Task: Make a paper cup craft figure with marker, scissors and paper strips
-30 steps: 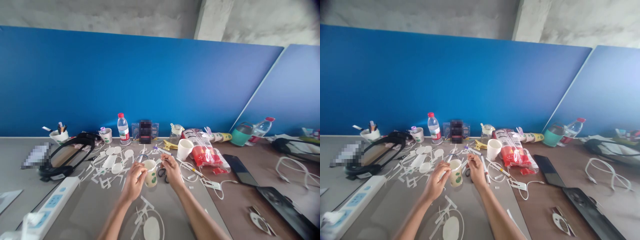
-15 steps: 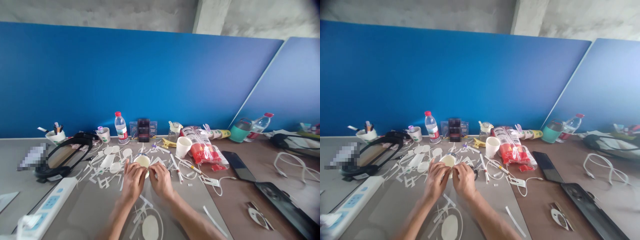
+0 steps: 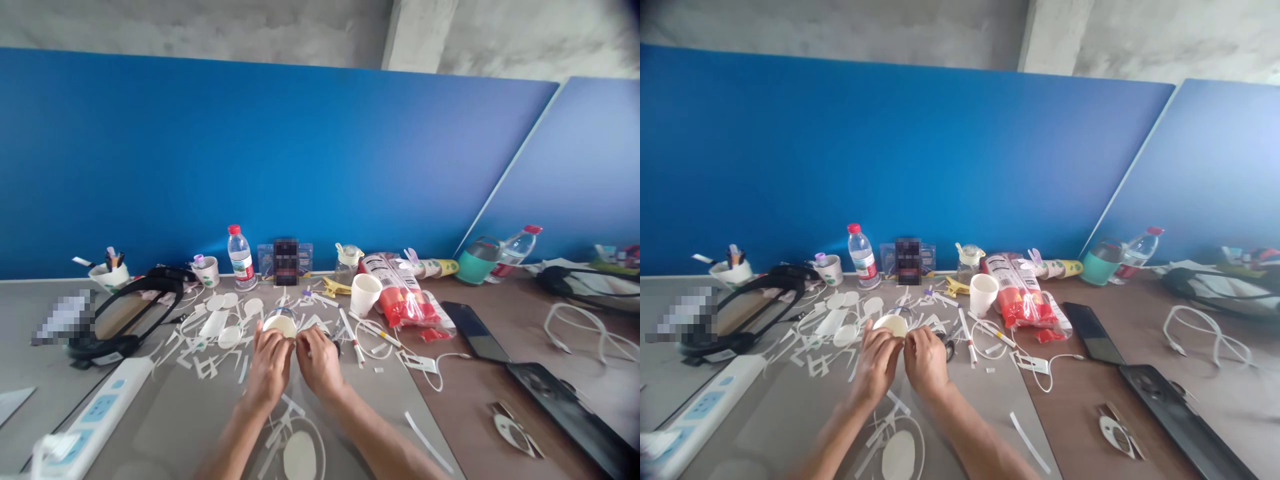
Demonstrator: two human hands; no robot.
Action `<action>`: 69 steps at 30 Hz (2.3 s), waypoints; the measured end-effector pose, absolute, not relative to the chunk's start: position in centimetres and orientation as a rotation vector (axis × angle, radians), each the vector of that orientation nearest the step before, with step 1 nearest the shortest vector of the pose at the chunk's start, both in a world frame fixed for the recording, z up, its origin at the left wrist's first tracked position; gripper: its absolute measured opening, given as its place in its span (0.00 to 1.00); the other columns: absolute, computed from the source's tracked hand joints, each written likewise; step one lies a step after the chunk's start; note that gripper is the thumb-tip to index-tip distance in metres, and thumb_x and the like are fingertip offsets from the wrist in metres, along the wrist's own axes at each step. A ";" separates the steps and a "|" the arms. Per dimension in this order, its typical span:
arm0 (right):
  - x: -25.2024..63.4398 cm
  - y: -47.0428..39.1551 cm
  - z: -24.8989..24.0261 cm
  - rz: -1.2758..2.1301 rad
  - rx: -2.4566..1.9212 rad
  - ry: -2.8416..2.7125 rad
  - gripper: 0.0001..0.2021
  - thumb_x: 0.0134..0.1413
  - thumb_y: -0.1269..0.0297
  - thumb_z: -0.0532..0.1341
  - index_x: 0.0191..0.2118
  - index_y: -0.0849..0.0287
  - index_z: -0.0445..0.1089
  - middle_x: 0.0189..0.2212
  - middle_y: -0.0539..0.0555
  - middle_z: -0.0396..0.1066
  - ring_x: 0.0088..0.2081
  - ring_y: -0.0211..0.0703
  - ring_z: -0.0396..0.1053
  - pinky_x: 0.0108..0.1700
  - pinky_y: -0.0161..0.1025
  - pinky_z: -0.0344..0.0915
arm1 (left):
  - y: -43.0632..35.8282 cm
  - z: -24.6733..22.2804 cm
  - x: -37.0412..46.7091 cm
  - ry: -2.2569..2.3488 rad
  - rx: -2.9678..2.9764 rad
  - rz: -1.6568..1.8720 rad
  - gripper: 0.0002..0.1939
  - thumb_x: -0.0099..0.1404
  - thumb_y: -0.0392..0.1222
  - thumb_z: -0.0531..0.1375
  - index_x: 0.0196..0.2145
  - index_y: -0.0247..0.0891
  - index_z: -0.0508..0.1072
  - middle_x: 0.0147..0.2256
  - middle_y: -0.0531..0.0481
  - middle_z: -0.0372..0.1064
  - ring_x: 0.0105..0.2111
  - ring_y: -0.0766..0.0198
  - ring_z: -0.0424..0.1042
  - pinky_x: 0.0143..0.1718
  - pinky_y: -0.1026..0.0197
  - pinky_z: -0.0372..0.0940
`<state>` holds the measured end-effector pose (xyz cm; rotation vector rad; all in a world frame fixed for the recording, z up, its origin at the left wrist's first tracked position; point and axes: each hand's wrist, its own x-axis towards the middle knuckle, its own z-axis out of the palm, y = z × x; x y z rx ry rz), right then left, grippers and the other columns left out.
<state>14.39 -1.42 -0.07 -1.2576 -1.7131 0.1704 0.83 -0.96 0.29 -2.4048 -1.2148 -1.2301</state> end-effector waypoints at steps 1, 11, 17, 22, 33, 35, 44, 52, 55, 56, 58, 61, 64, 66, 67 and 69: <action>14.3 -1.4 -0.2 0.158 -1.266 -1.704 0.12 0.58 0.73 0.51 0.25 0.57 0.64 0.23 0.51 0.63 0.28 0.40 0.62 0.32 0.34 0.56 | -0.9 0.2 0.8 -1.215 -2.407 -1.233 0.09 0.65 0.29 0.52 0.34 0.40 0.70 0.31 0.50 0.69 0.40 0.59 0.70 0.62 0.40 0.47; 13.9 -0.6 -0.4 0.425 -1.295 -1.523 0.09 0.50 0.74 0.52 0.23 0.57 0.61 0.21 0.48 0.61 0.24 0.37 0.59 0.29 0.33 0.55 | -0.6 0.5 1.0 -1.340 -2.385 -1.381 0.07 0.66 0.35 0.54 0.32 0.42 0.71 0.28 0.51 0.71 0.35 0.59 0.71 0.60 0.40 0.49; 14.2 -1.0 0.4 0.550 -1.263 -1.493 0.09 0.50 0.72 0.53 0.23 0.58 0.64 0.22 0.48 0.62 0.25 0.37 0.60 0.29 0.33 0.55 | -0.4 0.3 0.8 -1.362 -2.394 -1.389 0.06 0.65 0.35 0.55 0.33 0.42 0.71 0.29 0.51 0.72 0.36 0.59 0.71 0.59 0.40 0.49; 14.2 -1.4 0.8 0.537 -1.271 -1.505 0.11 0.53 0.70 0.54 0.21 0.58 0.66 0.21 0.49 0.63 0.26 0.38 0.61 0.30 0.33 0.55 | -0.6 0.3 0.5 -1.284 -2.396 -1.242 0.06 0.65 0.33 0.55 0.33 0.41 0.71 0.29 0.51 0.71 0.38 0.59 0.70 0.60 0.40 0.47; 14.3 -1.1 0.7 0.582 -1.369 -1.449 0.08 0.47 0.71 0.54 0.20 0.58 0.64 0.19 0.47 0.61 0.22 0.37 0.59 0.26 0.32 0.54 | -1.1 1.0 0.8 -1.226 -2.403 -1.114 0.10 0.65 0.30 0.53 0.33 0.41 0.71 0.30 0.50 0.71 0.39 0.59 0.70 0.62 0.41 0.43; 14.3 -0.9 0.6 0.603 -1.357 -1.448 0.08 0.46 0.71 0.53 0.19 0.57 0.62 0.19 0.47 0.60 0.22 0.36 0.58 0.26 0.32 0.54 | -0.9 0.7 0.8 -1.255 -2.400 -1.178 0.09 0.65 0.31 0.54 0.32 0.41 0.71 0.30 0.50 0.71 0.39 0.59 0.70 0.62 0.41 0.45; 14.5 -0.7 0.6 0.791 -1.259 -1.421 0.05 0.45 0.68 0.52 0.22 0.57 0.61 0.21 0.47 0.60 0.24 0.37 0.58 0.28 0.33 0.55 | -0.4 0.5 0.8 -1.407 -2.449 -1.434 0.07 0.65 0.35 0.55 0.32 0.42 0.72 0.28 0.51 0.72 0.35 0.59 0.70 0.59 0.40 0.50; 14.7 -0.4 0.6 0.950 -1.175 -1.343 0.05 0.46 0.68 0.53 0.24 0.58 0.63 0.21 0.47 0.62 0.24 0.36 0.60 0.27 0.32 0.58 | -0.5 1.1 0.6 -1.514 -2.479 -1.516 0.09 0.67 0.39 0.53 0.30 0.41 0.70 0.29 0.52 0.72 0.32 0.62 0.71 0.59 0.41 0.51; 14.6 -0.7 0.8 0.837 -1.167 -1.376 0.05 0.50 0.68 0.55 0.27 0.59 0.67 0.23 0.48 0.65 0.26 0.37 0.63 0.30 0.32 0.60 | -0.6 1.4 0.6 -1.530 -2.485 -1.536 0.08 0.67 0.40 0.53 0.30 0.41 0.70 0.29 0.52 0.72 0.32 0.62 0.71 0.59 0.41 0.50; 14.5 -0.9 0.9 0.764 -1.163 -1.408 0.05 0.51 0.69 0.55 0.27 0.59 0.67 0.24 0.49 0.65 0.27 0.37 0.63 0.31 0.33 0.61 | -0.7 1.4 0.6 -1.529 -2.486 -1.541 0.08 0.67 0.40 0.54 0.31 0.41 0.70 0.29 0.52 0.72 0.32 0.62 0.71 0.59 0.41 0.50; 14.4 -1.2 1.0 0.612 -1.154 -1.484 0.05 0.52 0.70 0.56 0.28 0.59 0.68 0.25 0.50 0.66 0.29 0.38 0.64 0.33 0.34 0.61 | -0.7 1.4 0.7 -1.526 -2.484 -1.551 0.07 0.67 0.40 0.54 0.31 0.41 0.70 0.29 0.52 0.72 0.33 0.62 0.71 0.59 0.40 0.50; 14.3 -1.5 1.0 0.432 -1.131 -1.575 0.06 0.55 0.71 0.56 0.29 0.58 0.68 0.26 0.51 0.67 0.31 0.40 0.65 0.35 0.35 0.61 | -0.9 1.4 0.8 -1.520 -2.482 -1.560 0.06 0.66 0.39 0.55 0.32 0.41 0.70 0.30 0.53 0.72 0.34 0.62 0.71 0.59 0.40 0.51; 14.4 -1.5 0.8 0.302 -1.134 -1.617 0.07 0.56 0.72 0.55 0.29 0.57 0.67 0.26 0.52 0.67 0.31 0.41 0.65 0.35 0.36 0.61 | -1.0 1.4 1.0 -1.494 -2.489 -1.550 0.06 0.66 0.39 0.55 0.31 0.41 0.70 0.29 0.53 0.71 0.33 0.62 0.71 0.58 0.40 0.51; 14.5 -1.5 0.8 0.262 -1.152 -1.630 0.07 0.56 0.72 0.55 0.29 0.58 0.67 0.26 0.52 0.67 0.30 0.41 0.64 0.35 0.36 0.60 | -1.0 1.5 1.0 -1.470 -2.488 -1.546 0.07 0.66 0.38 0.55 0.31 0.41 0.70 0.28 0.53 0.71 0.32 0.62 0.70 0.58 0.40 0.51; 14.5 -1.5 0.8 0.255 -1.160 -1.635 0.07 0.56 0.72 0.55 0.29 0.58 0.66 0.25 0.52 0.67 0.30 0.41 0.64 0.35 0.36 0.60 | -1.1 1.5 1.0 -1.458 -2.487 -1.544 0.07 0.66 0.38 0.55 0.31 0.41 0.70 0.28 0.53 0.71 0.32 0.62 0.70 0.58 0.40 0.51; 14.6 -1.4 0.8 0.253 -1.163 -1.638 0.07 0.55 0.73 0.55 0.28 0.58 0.66 0.25 0.51 0.66 0.30 0.41 0.64 0.35 0.36 0.59 | -1.1 1.5 1.1 -1.443 -2.487 -1.537 0.07 0.66 0.38 0.55 0.31 0.40 0.70 0.28 0.53 0.70 0.32 0.63 0.70 0.58 0.40 0.52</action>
